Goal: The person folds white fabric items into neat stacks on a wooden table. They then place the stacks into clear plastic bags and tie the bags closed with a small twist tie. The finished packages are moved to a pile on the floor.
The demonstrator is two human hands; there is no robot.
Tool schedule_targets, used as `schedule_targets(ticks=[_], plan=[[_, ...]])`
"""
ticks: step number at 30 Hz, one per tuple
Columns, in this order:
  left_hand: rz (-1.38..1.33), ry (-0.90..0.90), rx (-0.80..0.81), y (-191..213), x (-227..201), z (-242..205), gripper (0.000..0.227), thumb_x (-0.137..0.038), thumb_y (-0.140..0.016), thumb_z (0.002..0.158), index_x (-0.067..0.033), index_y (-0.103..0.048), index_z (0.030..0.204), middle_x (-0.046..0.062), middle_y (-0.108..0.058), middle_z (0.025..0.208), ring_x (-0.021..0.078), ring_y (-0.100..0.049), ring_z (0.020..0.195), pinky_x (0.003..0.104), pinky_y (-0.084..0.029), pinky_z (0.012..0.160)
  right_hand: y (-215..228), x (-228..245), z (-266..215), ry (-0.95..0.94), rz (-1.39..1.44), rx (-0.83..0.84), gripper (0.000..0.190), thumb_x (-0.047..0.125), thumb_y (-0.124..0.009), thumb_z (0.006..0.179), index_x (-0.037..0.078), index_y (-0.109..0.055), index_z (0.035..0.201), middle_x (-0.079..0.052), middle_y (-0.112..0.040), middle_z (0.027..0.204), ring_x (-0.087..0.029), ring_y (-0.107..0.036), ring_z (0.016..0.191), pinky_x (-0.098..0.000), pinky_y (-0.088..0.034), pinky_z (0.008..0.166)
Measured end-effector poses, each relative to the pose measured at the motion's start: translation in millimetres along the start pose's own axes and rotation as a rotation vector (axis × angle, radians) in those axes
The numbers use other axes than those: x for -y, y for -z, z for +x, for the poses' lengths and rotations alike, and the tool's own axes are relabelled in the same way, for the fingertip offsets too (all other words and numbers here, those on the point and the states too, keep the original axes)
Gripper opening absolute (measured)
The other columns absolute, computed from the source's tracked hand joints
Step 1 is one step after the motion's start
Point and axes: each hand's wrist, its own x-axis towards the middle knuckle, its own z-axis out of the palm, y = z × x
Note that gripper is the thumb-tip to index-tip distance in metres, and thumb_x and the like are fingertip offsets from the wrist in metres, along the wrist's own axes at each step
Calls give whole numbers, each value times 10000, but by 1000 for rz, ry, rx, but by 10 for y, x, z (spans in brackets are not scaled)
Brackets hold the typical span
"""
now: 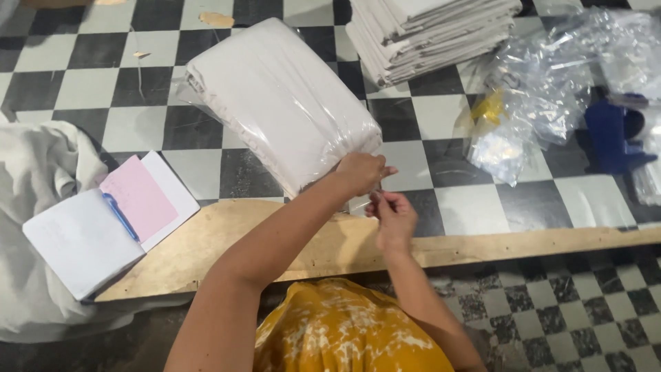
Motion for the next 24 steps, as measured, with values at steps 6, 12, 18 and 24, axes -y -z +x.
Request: schedule_targets(ticks=[6,12,18,24], plan=[[20,-135,-70,9,70,-68,391,-403,-441,985,-148,-658,1186,125,-714,1056,351,-716,856,506,-528,671,-281,-75,-212,671,-789,10,182,-51,-658,928,-17,-695,1103,-139,-695,1024,-224,-672,881,-317,-554,759],[-230,186,18,306,-150,-271,545,-481,-368,1067,-89,-415,1442,164,-758,891,353,-727,885,465,-541,811,-351,71,-8,301,-600,-148,232,25,-769,901,11,-623,1081,-146,-697,979,-223,-641,848,-321,-537,774],[-228,217,-14,391,-183,-372,705,-501,-393,1045,-64,-208,1565,181,-731,872,398,-717,840,494,-540,776,-370,232,121,816,-733,26,324,-52,-748,833,4,-609,1120,-130,-628,1153,-260,-650,991,-333,-539,815],[-177,109,-169,179,-108,-364,736,-530,-422,1020,-78,-194,1554,239,-657,1233,417,-682,971,495,-560,758,-182,120,279,717,-572,283,265,-35,-767,822,31,-563,978,-99,-636,1089,-230,-644,966,-321,-571,719]])
